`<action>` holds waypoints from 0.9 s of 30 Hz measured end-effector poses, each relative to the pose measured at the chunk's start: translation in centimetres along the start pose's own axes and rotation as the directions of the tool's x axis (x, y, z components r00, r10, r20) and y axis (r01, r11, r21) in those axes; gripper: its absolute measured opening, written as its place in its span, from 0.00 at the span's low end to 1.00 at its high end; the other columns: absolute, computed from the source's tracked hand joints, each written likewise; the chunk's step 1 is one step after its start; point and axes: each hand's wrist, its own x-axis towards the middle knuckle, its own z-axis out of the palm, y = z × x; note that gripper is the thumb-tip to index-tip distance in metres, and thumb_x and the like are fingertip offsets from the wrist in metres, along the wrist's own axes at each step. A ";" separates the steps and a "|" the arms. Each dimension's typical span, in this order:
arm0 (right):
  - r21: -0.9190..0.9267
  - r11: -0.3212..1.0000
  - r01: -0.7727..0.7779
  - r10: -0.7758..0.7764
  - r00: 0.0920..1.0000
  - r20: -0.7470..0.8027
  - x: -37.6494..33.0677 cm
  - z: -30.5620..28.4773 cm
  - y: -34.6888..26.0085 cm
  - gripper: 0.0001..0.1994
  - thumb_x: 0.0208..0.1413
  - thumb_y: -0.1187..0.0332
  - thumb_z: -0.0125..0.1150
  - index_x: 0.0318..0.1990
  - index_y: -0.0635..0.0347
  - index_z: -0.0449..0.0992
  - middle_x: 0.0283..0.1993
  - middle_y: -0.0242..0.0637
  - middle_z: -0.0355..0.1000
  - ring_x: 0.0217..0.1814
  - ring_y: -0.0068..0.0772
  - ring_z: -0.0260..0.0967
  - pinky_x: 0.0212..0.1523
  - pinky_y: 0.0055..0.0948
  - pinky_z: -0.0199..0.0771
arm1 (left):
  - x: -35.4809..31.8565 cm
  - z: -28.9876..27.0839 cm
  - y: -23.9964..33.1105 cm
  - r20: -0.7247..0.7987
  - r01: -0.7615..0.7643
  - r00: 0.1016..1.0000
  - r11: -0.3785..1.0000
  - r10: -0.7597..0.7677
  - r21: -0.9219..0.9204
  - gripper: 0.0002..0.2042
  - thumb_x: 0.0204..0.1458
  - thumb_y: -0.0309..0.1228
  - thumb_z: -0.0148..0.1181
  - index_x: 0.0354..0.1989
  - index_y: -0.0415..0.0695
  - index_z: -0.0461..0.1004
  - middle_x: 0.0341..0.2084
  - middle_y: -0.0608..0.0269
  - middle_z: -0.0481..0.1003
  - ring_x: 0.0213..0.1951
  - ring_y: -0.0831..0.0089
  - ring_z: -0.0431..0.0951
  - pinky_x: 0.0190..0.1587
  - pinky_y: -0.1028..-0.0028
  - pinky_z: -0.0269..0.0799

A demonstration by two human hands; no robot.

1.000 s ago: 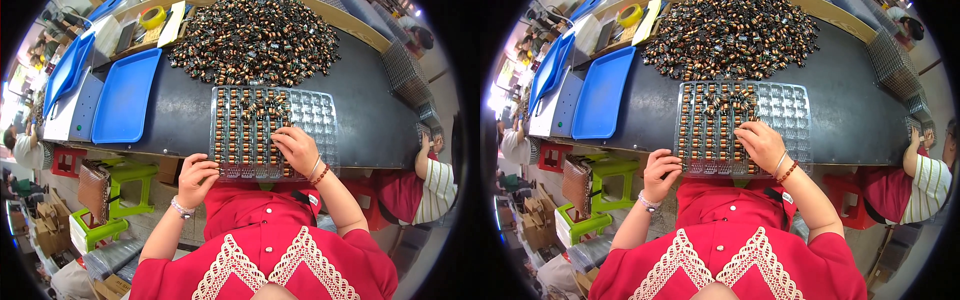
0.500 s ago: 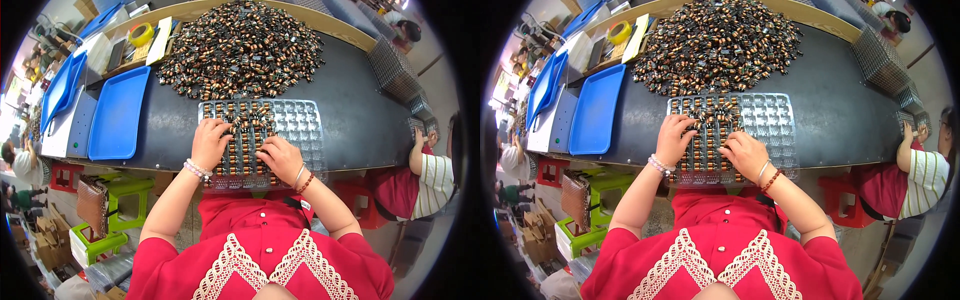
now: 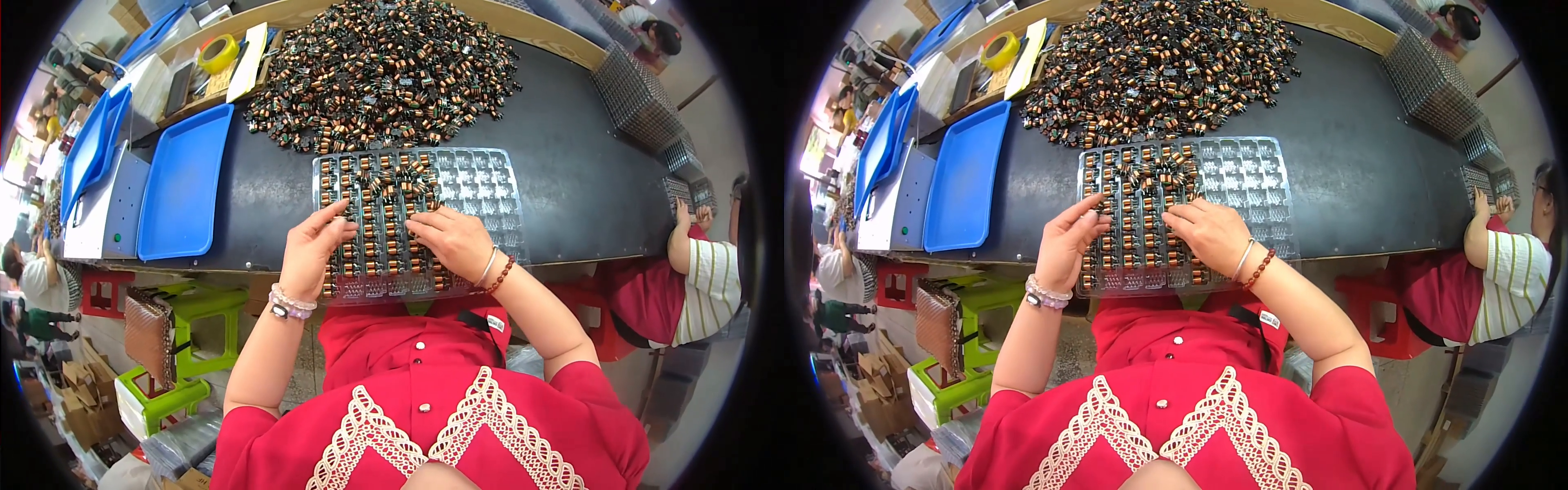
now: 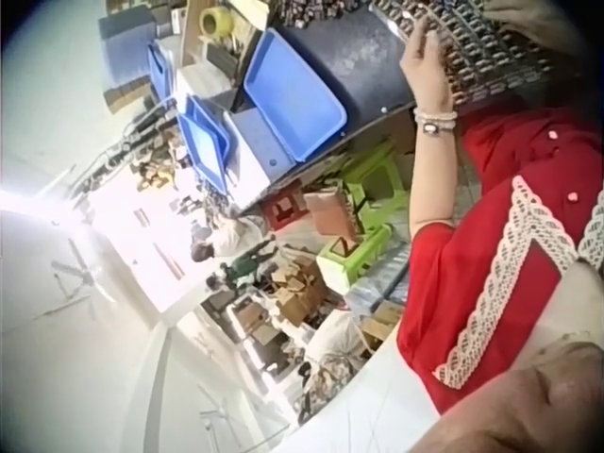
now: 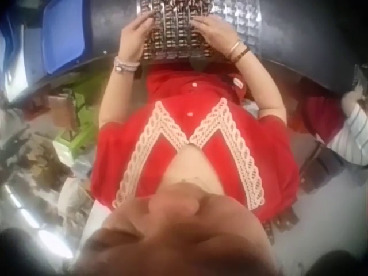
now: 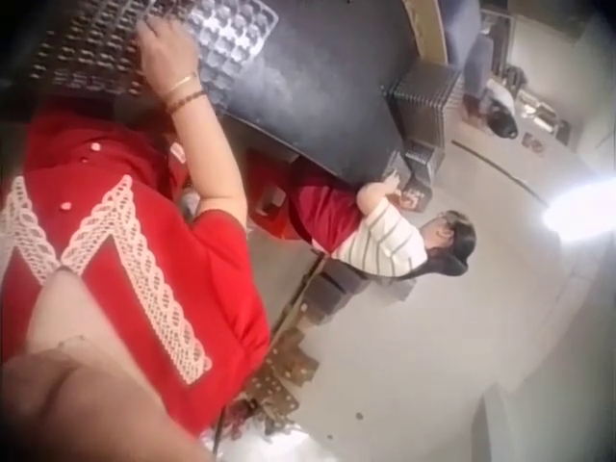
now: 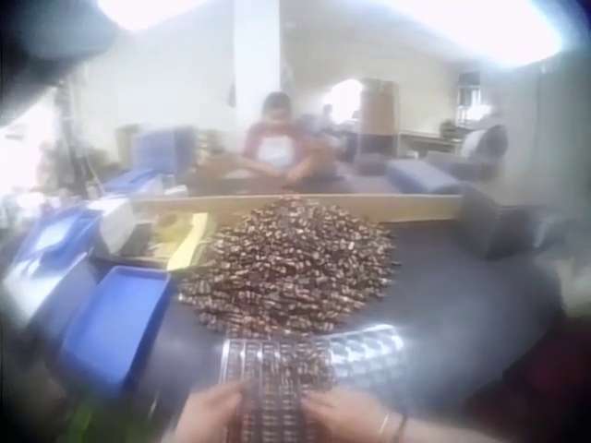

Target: The person sorts small electronic components by hand, taking them from a pile and placing them into a plastic grid tray for assembly.

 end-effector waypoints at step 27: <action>0.311 0.938 -0.155 0.196 0.975 -0.108 -4.7 0.1 -5.3 0.11 0.42 0.67 0.70 0.34 0.56 0.78 0.38 0.31 0.74 0.37 0.35 0.70 0.38 0.32 0.72 | -4.4 2.3 -5.1 0.566 -0.704 0.672 0.174 0.478 0.689 0.07 0.40 0.25 0.69 0.28 0.44 0.77 0.34 0.64 0.78 0.48 0.59 0.74 0.51 0.62 0.69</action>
